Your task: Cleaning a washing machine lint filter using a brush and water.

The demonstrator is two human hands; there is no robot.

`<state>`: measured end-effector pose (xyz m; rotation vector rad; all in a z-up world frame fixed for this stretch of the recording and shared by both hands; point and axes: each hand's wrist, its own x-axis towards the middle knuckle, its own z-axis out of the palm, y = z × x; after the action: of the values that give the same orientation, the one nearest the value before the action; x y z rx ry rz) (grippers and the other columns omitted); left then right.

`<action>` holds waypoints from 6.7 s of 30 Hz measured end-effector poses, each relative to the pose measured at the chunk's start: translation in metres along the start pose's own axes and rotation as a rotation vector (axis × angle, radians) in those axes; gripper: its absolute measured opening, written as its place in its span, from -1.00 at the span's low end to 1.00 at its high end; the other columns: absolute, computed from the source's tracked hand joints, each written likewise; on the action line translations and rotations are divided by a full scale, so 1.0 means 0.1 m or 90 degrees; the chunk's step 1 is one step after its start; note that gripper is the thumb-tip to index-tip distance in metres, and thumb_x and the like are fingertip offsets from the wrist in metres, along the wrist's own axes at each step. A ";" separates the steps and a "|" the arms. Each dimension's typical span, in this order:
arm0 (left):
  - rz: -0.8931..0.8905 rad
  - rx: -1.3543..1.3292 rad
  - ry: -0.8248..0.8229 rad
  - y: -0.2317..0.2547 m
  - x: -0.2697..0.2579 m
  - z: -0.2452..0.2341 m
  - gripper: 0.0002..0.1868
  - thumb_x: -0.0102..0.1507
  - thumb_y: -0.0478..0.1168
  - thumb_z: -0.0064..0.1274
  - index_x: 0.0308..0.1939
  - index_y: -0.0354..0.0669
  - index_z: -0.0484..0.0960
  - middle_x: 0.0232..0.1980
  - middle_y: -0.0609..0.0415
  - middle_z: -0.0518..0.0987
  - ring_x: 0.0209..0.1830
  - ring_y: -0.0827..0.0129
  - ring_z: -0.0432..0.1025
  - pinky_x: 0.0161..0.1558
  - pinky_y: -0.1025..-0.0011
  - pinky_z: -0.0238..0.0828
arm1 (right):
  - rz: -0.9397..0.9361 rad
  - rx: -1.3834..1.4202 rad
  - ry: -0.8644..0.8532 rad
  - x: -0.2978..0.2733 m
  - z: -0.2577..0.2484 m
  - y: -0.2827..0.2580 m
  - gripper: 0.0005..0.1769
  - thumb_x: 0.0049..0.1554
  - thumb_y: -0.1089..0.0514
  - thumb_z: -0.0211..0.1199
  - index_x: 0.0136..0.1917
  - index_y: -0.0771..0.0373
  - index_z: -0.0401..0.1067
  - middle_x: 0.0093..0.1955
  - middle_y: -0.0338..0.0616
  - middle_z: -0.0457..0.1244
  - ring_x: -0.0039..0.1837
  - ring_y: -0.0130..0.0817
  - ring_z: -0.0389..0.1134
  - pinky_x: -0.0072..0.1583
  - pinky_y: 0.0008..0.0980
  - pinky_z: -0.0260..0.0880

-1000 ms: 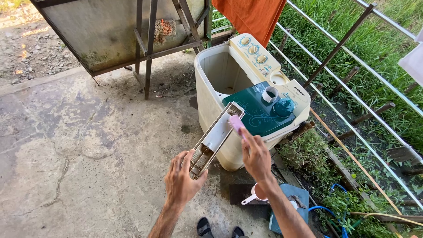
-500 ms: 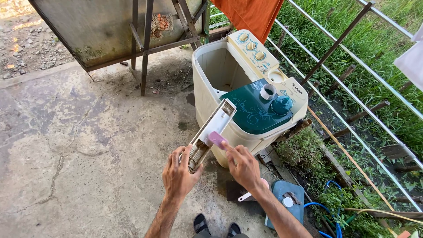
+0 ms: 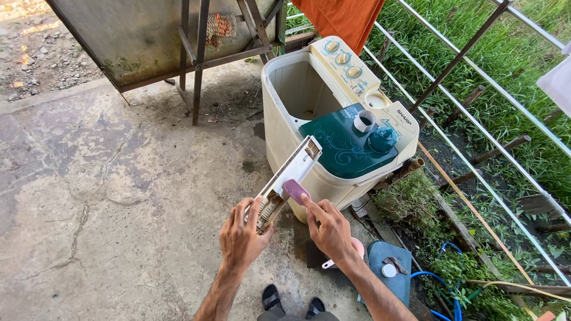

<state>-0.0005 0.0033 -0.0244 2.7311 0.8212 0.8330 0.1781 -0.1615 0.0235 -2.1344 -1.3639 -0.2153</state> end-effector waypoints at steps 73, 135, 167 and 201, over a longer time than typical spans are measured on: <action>-0.090 -0.218 -0.009 2.39 -0.23 0.02 -0.19 -0.04 0.03 0.40 0.26 -0.02 0.50 0.18 0.04 0.47 0.06 0.21 0.51 -0.24 0.20 0.63 | 0.092 0.020 0.165 -0.91 -1.55 1.32 -0.59 0.23 0.13 0.23 0.34 0.16 0.49 -0.24 -0.20 0.32 -0.34 -0.46 0.31 -0.30 -0.40 0.37; -0.182 -0.238 -0.271 1.89 -1.69 3.92 -0.18 -0.07 -0.01 0.42 0.25 0.01 0.47 0.21 0.02 0.47 0.21 0.06 0.42 0.02 0.09 0.48 | 0.481 0.126 -0.110 -3.33 1.33 3.93 -0.63 0.18 0.06 0.22 0.27 0.03 0.47 -0.01 0.04 0.41 0.02 0.08 0.44 0.04 -0.06 0.43; -0.126 -0.319 -0.374 1.23 -2.73 7.49 -0.18 -0.06 0.02 0.40 0.27 0.08 0.46 0.17 0.09 0.47 0.15 0.16 0.47 0.07 0.12 0.48 | 0.319 -0.245 -0.401 -4.74 4.72 6.39 -0.73 0.11 0.17 0.19 0.09 0.17 0.52 0.02 0.02 0.41 0.12 0.04 0.44 0.06 -0.02 0.51; -0.082 -0.348 -0.393 1.33 -2.18 7.01 -0.07 -0.15 0.06 0.33 0.31 0.09 0.40 -0.01 -0.02 0.71 -0.06 0.13 0.62 0.03 0.15 0.55 | 0.116 -0.083 0.097 -4.34 3.71 5.75 -0.63 0.05 0.02 0.38 0.11 0.15 0.55 -0.08 0.01 0.43 -0.18 -0.13 0.49 -0.20 -0.25 0.51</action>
<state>0.3013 -0.2297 -0.6659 2.2085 0.5245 0.1216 0.4142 -0.4643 -0.6904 -2.2833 -1.0891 -0.3950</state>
